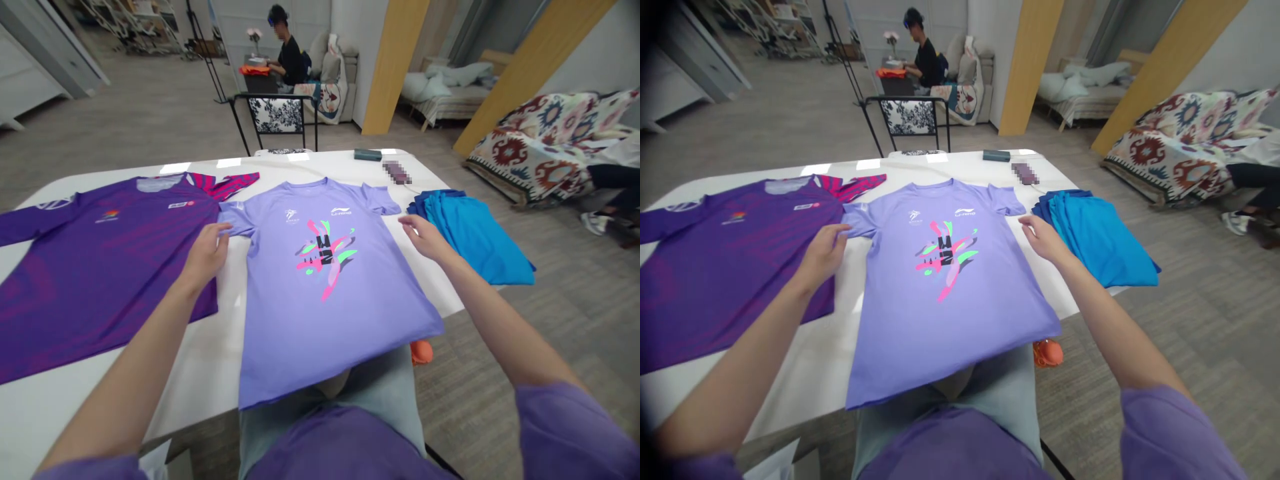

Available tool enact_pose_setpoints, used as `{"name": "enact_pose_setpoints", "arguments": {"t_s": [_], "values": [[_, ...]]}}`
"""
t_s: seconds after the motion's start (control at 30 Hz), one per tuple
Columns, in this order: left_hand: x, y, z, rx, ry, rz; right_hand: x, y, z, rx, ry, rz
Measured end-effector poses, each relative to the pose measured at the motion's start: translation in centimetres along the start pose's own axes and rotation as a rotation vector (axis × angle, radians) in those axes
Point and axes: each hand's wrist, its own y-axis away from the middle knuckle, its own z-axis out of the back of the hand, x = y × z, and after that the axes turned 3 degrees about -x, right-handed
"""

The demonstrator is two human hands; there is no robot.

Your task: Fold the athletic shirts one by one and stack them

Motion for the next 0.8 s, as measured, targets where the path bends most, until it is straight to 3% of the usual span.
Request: {"name": "enact_pose_setpoints", "arguments": {"t_s": [0.1,0.17,0.23,0.33,0.43,0.5,0.6,0.7,0.8], "values": [[3.4,-6.9,-3.9,0.098,-0.088,0.044,-0.7,-10.1,-3.5,-0.021,0.038,-0.091],[4.7,-8.6,-5.4,0.187,-0.157,0.112,-1.5,-14.7,-5.6,0.016,0.063,-0.113],[5.5,-8.4,-6.0,0.239,-0.224,0.161,-2.7,-17.4,-7.3,0.099,0.121,-0.122],[5.8,-6.5,-5.7,0.237,-0.293,0.207,-4.9,-18.1,-8.9,0.187,0.278,-0.201],[5.4,-5.0,-5.0,0.203,-0.351,0.224,-7.0,-17.5,-9.1,0.153,0.424,-0.297],[4.6,-5.4,-5.0,0.132,-0.381,0.194,-7.6,-17.7,-9.0,0.116,0.463,-0.301],[2.5,-8.9,-6.6,0.080,-0.321,0.075,-7.1,-19.5,-9.6,0.096,0.409,-0.174],[0.4,-14.3,-9.7,0.211,-0.198,-0.009,-5.9,-22.4,-11.4,0.180,0.306,-0.072],[-0.2,-18.8,-12.9,0.329,-0.189,-0.009,-5.8,-24.9,-13.4,0.270,0.266,-0.064]]}}
